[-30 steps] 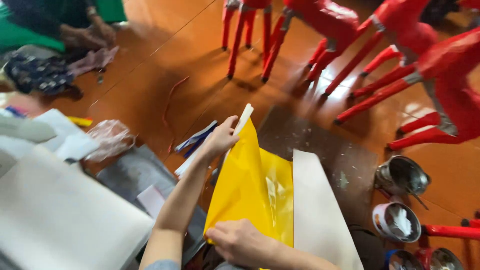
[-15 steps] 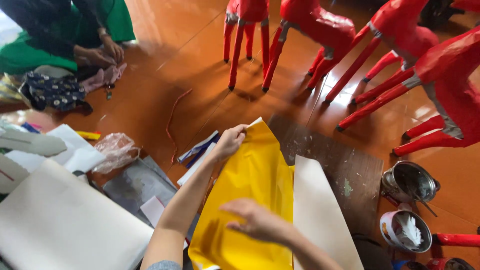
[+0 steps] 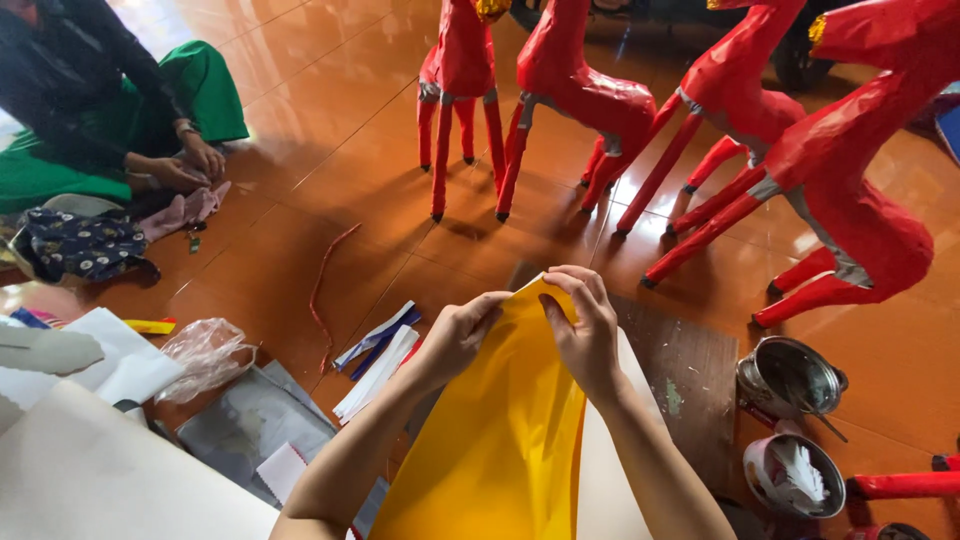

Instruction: Folding and cutting yellow paper into strips for craft decorations.

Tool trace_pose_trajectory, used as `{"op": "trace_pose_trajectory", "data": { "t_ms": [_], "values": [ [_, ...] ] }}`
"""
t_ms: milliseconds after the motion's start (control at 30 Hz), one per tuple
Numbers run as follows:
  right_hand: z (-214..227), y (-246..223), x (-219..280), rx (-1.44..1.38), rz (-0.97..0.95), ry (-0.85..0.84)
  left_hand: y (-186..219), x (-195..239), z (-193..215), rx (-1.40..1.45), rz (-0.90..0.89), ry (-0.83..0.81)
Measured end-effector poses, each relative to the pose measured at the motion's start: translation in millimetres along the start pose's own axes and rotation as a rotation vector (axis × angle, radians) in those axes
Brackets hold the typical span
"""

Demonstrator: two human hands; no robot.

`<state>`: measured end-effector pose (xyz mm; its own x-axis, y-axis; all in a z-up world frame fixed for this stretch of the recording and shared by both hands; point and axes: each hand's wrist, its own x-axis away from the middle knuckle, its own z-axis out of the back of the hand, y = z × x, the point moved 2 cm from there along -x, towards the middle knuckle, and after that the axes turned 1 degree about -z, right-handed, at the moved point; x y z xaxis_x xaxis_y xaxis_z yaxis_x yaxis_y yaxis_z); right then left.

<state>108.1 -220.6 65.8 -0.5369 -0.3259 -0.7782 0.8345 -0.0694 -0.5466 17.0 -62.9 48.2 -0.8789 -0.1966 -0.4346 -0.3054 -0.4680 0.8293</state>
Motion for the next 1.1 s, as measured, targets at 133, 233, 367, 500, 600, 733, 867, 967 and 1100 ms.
{"op": "trace_pose_trajectory", "data": {
  "t_ms": [133, 233, 367, 500, 600, 733, 867, 967, 1100],
  "values": [
    [3, 5, 0, 0.022, 0.075, 0.047, -3, 1, -4, -0.008, -0.042, 0.006],
    [5, 5, -5, -0.019, 0.097, 0.044, -18, 3, -6, -0.017, -0.076, 0.002],
    [5, -6, -13, -0.093, 0.094, 0.011, -35, 5, -7, -0.005, -0.071, -0.013],
    [2, -8, -13, -0.082, 0.100, -0.023, -28, 5, -3, 0.040, -0.106, 0.007],
    [1, -4, -17, -0.093, 0.100, -0.021, -23, 7, -2, 0.060, -0.134, 0.036],
    [0, -8, -21, -0.104, 0.096, -0.043, -11, 10, 2, 0.018, -0.176, 0.036],
    [-2, -8, -22, -0.127, 0.089, -0.063, -6, 12, 5, 0.008, -0.185, 0.046],
    [-3, -8, -24, -0.145, 0.076, -0.071, -7, 12, 7, 0.000, -0.199, 0.067],
    [-2, -10, -22, -0.180, 0.030, -0.062, -10, 14, 8, -0.001, -0.218, 0.070]
  ]
}}
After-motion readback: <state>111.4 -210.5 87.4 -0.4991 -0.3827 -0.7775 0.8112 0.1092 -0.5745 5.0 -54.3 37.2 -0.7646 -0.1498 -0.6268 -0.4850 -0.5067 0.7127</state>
